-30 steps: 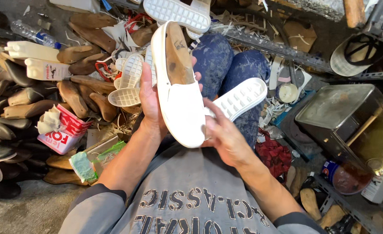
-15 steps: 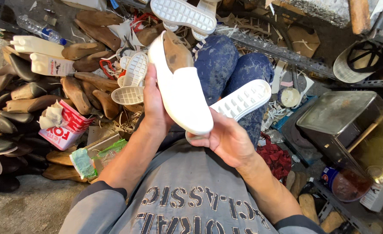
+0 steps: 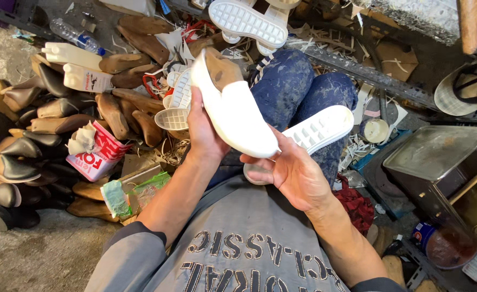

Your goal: The person uses a hammer to tap the sole of a white shoe, then uses pliers to pull out nails from the sole. They also use a wooden stick to poke at the shoe's sole and upper, and handle a second white shoe.

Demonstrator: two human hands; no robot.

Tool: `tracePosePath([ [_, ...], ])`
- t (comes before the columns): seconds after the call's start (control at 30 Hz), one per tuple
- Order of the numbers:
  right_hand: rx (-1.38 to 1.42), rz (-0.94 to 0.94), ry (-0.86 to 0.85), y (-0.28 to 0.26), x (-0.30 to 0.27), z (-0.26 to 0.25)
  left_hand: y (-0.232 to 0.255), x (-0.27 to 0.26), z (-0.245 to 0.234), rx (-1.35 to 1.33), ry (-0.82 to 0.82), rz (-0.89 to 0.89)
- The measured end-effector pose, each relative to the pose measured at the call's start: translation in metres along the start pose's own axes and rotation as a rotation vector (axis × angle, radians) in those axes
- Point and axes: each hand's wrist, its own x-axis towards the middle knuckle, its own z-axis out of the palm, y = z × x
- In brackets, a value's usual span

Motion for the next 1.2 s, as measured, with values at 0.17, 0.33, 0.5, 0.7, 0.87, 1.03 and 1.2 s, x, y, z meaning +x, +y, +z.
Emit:
tracePosePath([
  [0.17,0.081,0.002,0.230,0.010,0.009,-0.055,0.012,0.012,-0.016,0.229,-0.324,0.156],
  [0.33,0.100,-0.030,0.272,-0.008,0.000,-0.058,0.016,0.006,-0.014,0.325,-0.489,0.256],
  [0.5,0.018,-0.158,0.288,-0.036,-0.002,-0.031,0.005,-0.022,0.003,0.426,-0.587,0.453],
  [0.7,0.031,-0.219,0.229,-0.037,-0.007,-0.005,0.003,-0.039,0.012,0.897,-0.713,1.033],
  [0.87,0.196,-0.199,0.278,-0.022,-0.025,0.018,0.001,-0.032,0.005,1.097,-1.192,1.376],
  [1.03,0.223,-0.223,0.455,-0.007,-0.027,-0.010,0.013,-0.049,-0.006,1.538,-1.346,1.056],
  [1.2,0.043,-0.280,0.415,-0.003,-0.032,-0.019,-0.004,-0.055,-0.017,1.010,-0.955,0.192],
])
